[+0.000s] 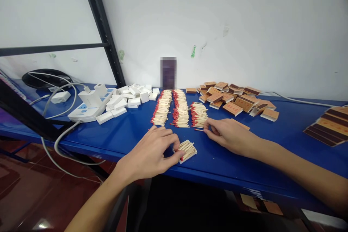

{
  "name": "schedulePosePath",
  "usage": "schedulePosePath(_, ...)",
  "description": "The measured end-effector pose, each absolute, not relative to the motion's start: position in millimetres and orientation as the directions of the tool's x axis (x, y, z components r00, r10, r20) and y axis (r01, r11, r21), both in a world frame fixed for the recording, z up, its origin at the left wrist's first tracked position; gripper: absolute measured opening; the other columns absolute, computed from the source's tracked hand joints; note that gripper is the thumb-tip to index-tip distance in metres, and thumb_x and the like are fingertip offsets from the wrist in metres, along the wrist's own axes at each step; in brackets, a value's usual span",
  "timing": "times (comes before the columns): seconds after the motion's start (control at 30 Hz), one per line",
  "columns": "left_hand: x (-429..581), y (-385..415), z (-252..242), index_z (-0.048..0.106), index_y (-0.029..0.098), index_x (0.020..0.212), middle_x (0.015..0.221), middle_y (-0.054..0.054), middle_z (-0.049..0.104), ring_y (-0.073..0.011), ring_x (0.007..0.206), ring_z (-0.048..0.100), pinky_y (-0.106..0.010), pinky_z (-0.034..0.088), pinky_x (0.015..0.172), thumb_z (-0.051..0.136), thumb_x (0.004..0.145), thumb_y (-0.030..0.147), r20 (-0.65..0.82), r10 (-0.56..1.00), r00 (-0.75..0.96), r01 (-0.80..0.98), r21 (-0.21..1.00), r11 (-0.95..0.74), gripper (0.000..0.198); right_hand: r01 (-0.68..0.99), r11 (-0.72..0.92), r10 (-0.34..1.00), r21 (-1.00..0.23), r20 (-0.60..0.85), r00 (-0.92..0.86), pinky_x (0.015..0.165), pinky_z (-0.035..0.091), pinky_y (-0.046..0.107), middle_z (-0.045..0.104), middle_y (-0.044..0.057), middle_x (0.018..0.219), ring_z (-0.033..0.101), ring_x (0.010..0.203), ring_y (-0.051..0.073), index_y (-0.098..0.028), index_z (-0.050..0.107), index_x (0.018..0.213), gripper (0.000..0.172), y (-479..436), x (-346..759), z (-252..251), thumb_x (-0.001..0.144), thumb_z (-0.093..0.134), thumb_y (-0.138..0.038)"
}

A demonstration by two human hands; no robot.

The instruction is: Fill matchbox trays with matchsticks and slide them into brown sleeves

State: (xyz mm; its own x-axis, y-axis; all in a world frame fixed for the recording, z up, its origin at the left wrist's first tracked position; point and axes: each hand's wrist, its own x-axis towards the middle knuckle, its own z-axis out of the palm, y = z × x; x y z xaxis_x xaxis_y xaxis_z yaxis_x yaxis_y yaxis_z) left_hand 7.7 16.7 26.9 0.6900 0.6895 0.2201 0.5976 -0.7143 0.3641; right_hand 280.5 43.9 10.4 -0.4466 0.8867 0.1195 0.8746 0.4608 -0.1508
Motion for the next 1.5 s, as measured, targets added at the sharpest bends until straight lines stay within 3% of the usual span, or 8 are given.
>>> schedulePosePath(0.27,8,15,21,0.053,0.020,0.079,0.082,0.001,0.059,-0.0198,0.086,0.055,-0.035,0.034,0.083,0.065,0.084,0.057,0.242,0.707,0.665,0.631,0.324,-0.705,0.039,0.879,0.447,0.894,-0.168,0.104,-0.435,0.056,0.031,0.028,0.057,-0.001,0.066,0.051,0.058,0.016,-0.023,0.050,0.086,0.018,42,279,11,0.098,0.040,-0.032)
schedulePosePath(0.4,1,17,24,0.053,0.021,0.086,0.084,0.002,0.059,-0.0191,0.082,0.054,-0.035,0.035,0.081,0.065,0.083,0.057,0.262,0.718,0.645,0.641,0.325,-0.695,0.038,0.881,0.437,0.900,-0.180,0.087,-0.428,0.056,0.031,0.028,0.056,-0.001,0.066,0.050,0.058,0.017,-0.022,0.049,0.086,0.020,41,279,11,0.098,0.039,-0.034)
schedulePosePath(0.53,-20,26,32,0.056,0.022,0.095,0.085,0.001,0.058,-0.0188,0.082,0.053,-0.034,0.038,0.081,0.056,0.092,0.050,0.255,0.776,0.578,0.689,0.357,-0.631,0.028,0.879,0.438,0.899,-0.187,0.084,-0.430,0.056,0.031,0.029,0.055,0.000,0.065,0.050,0.057,0.017,-0.022,0.050,0.087,0.022,41,279,10,0.099,0.036,-0.035)
schedulePosePath(0.73,-54,47,28,0.061,0.025,0.104,0.096,-0.002,0.058,-0.0230,0.094,0.053,-0.037,0.039,0.084,0.051,0.095,0.046,0.153,0.842,0.517,0.796,0.277,-0.538,0.025,0.868,0.448,0.894,-0.214,0.117,-0.432,0.055,0.032,0.028,0.052,-0.002,0.063,0.048,0.055,0.016,-0.022,0.049,0.086,0.021,37,274,13,0.098,0.037,-0.035)
schedulePosePath(0.9,-58,57,20,0.060,0.024,0.102,0.092,-0.002,0.056,-0.0212,0.090,0.053,-0.035,0.039,0.082,0.044,0.099,0.044,0.153,0.844,0.514,0.778,0.333,-0.533,0.026,0.787,0.519,0.855,-0.333,0.182,-0.486,0.052,0.031,0.027,0.050,-0.004,0.060,0.046,0.052,0.014,-0.023,0.051,0.083,0.019,15,250,26,0.097,0.044,-0.034)
schedulePosePath(1.03,-50,59,18,0.057,0.021,0.092,0.089,-0.001,0.055,-0.0201,0.087,0.051,-0.035,0.039,0.081,0.040,0.101,0.037,0.161,0.828,0.537,0.757,0.342,-0.557,0.024,0.752,0.546,0.829,-0.370,0.109,-0.548,0.051,0.031,0.027,0.052,-0.003,0.062,0.047,0.055,0.014,-0.023,0.053,0.087,0.018,1,236,33,0.098,0.045,-0.034)
schedulePosePath(1.27,-7,29,30,0.058,0.022,0.093,0.095,-0.001,0.057,-0.0187,0.096,0.052,-0.032,0.041,0.087,0.048,0.099,0.034,0.247,0.716,0.653,0.559,0.480,-0.676,0.017,0.721,0.557,0.814,-0.412,0.097,-0.573,0.062,0.041,0.029,0.057,-0.001,0.075,0.053,0.066,0.017,-0.023,0.053,0.100,0.018,4,252,33,0.100,0.041,-0.036)
schedulePosePath(1.5,3,24,29,0.060,0.024,0.107,0.102,-0.002,0.059,-0.0204,0.102,0.053,-0.035,0.041,0.091,0.045,0.101,0.039,0.226,0.707,0.670,0.572,0.450,-0.686,0.022,0.664,0.570,0.783,-0.485,0.075,-0.617,0.083,0.047,0.037,0.062,0.006,0.109,0.057,0.096,0.022,-0.025,0.052,0.119,0.025,7,259,29,0.102,0.039,-0.039)
